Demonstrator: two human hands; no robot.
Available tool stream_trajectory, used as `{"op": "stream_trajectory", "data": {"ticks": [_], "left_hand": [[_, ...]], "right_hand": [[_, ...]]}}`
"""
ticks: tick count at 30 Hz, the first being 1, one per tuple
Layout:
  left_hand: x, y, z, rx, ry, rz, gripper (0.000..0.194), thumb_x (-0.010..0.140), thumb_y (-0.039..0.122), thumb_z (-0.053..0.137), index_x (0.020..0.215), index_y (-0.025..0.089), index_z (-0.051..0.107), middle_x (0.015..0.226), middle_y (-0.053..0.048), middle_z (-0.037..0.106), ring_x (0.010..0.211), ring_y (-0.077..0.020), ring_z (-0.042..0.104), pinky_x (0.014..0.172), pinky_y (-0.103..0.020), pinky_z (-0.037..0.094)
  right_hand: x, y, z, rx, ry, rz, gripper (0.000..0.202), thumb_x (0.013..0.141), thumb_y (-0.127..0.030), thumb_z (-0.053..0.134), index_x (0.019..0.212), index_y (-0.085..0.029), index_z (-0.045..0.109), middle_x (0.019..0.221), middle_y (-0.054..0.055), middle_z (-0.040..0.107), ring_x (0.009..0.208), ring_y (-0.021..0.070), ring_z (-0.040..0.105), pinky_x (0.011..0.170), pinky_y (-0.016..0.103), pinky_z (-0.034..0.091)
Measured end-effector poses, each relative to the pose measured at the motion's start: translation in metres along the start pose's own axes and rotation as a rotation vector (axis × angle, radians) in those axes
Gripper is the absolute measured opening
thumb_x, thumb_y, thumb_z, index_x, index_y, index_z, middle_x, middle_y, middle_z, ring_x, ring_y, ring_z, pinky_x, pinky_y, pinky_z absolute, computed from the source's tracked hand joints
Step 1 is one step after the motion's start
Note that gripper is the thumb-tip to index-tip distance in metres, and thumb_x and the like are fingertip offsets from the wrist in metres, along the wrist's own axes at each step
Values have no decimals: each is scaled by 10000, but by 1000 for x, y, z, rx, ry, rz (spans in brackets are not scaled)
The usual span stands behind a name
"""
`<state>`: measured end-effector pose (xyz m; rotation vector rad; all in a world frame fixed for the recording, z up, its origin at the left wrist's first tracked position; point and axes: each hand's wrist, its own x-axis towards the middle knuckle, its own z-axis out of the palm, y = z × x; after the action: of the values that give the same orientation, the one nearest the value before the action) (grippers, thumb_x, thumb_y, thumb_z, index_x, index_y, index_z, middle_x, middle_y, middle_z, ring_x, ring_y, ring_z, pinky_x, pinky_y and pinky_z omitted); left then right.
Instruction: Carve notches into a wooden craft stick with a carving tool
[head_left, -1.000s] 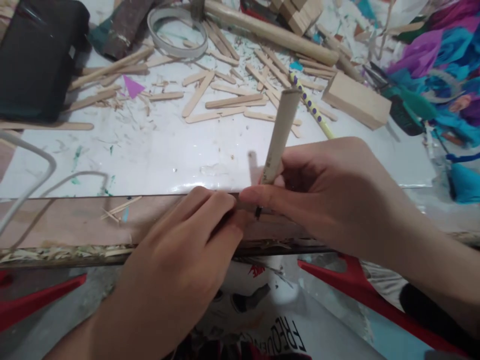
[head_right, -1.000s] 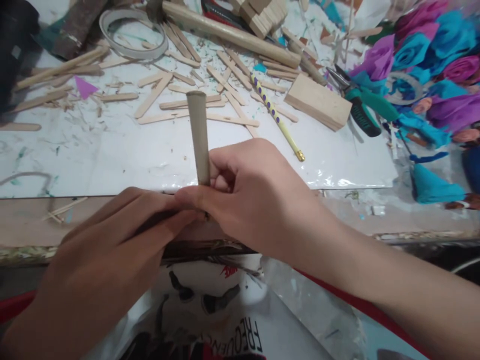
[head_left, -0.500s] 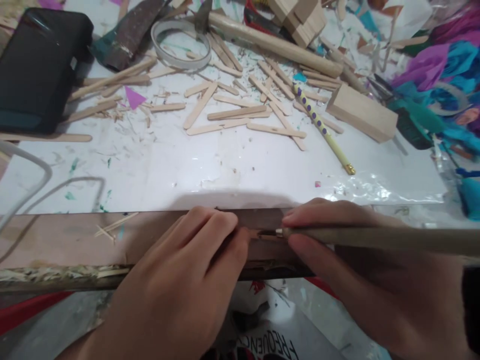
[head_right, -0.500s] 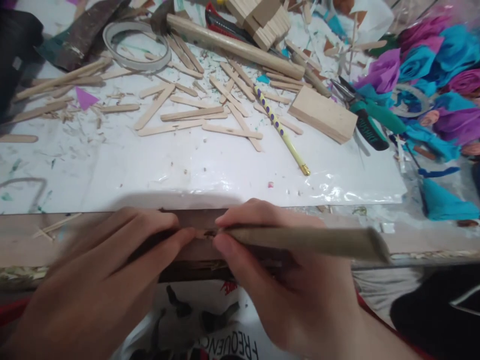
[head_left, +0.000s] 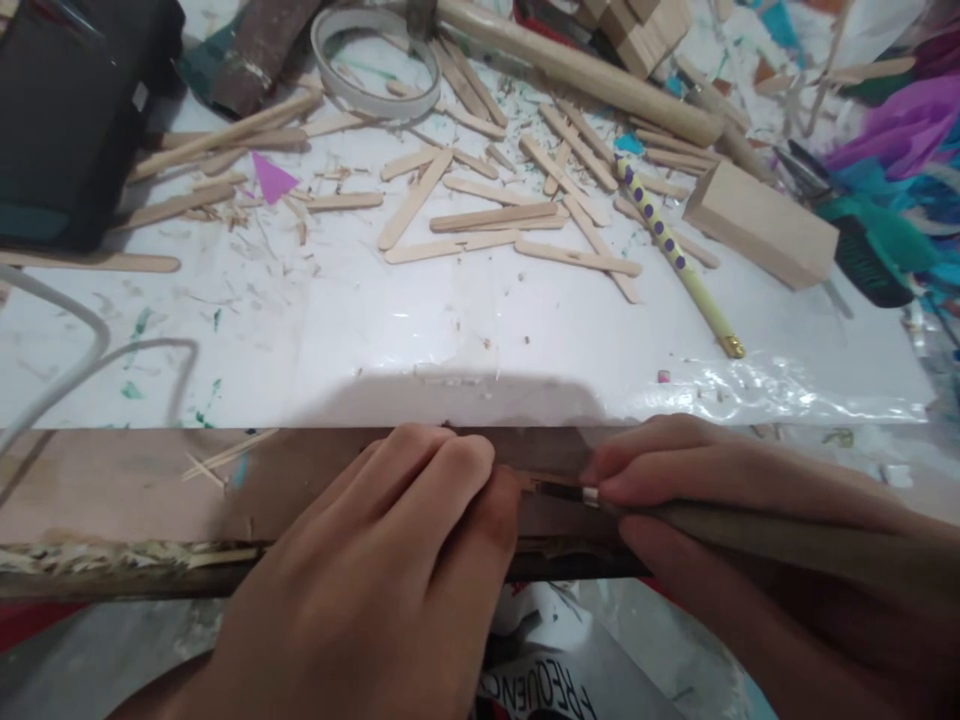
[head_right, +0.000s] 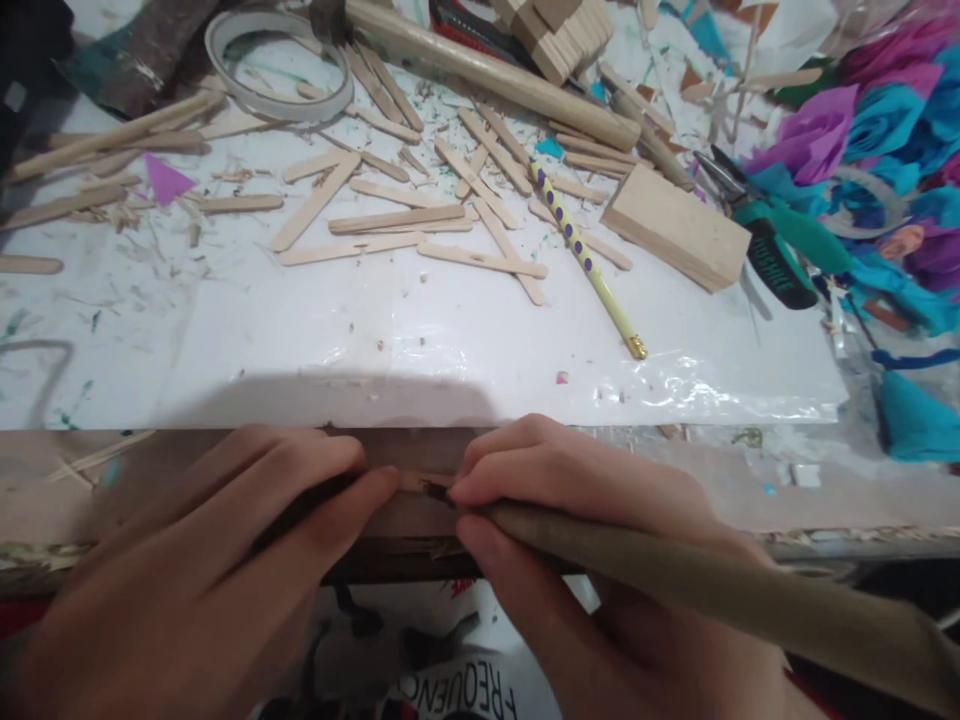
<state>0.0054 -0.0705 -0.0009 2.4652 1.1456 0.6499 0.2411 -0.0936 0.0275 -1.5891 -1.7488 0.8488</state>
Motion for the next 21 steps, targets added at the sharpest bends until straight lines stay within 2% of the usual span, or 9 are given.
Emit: {"op": "stream_trajectory", "data": {"ticks": [4,6,9,14,17,21], "left_hand": [[-1,-1,0,18,-2,11,316,1183,157,391,1071,201,684,1047,-33,753,941,-215,695,826,-389,602],[-2,-1,-1,33,-30,17,305,1182,146,382,1102,202,672,1090,-37,749,971,-219,699,848,-394,611],[-5,-2,-2,52,-53,27,295,1177,138,383,1180,188,673,1120,-43,744,1020,-227,704,884,-395,621],[-5,-4,-2,73,-47,35,329,1179,128,353,1192,186,677,1110,-33,745,1007,-214,710,875,-374,616],[-5,-4,0,62,-39,13,328,1185,143,361,1202,195,684,1121,-28,749,1014,-206,719,875,-365,616],[-7,-2,1,35,-25,-11,344,1192,162,359,1179,212,699,1105,-17,754,995,-194,722,886,-355,617]], "right_hand": [[5,4,-3,1,-94,-102,290,936,-121,748,1108,-353,737,1116,-51,794,945,138,795,774,182,678],[8,5,-4,-14,-78,-157,274,957,-87,689,1082,-329,716,1057,-61,789,914,98,793,761,123,657],[11,5,-3,-60,-42,-185,253,969,-100,691,1095,-316,732,1081,-65,793,948,74,799,839,77,644],[12,4,1,-39,-47,-169,229,987,-105,687,1073,-313,729,1057,-70,803,942,64,808,835,48,632],[12,4,0,-87,-43,-175,233,989,-116,709,1104,-315,743,1091,-59,805,954,73,808,883,67,641],[9,6,-3,-84,-44,-202,224,983,-116,702,1073,-317,743,1059,-60,810,931,81,811,848,77,650]]}}
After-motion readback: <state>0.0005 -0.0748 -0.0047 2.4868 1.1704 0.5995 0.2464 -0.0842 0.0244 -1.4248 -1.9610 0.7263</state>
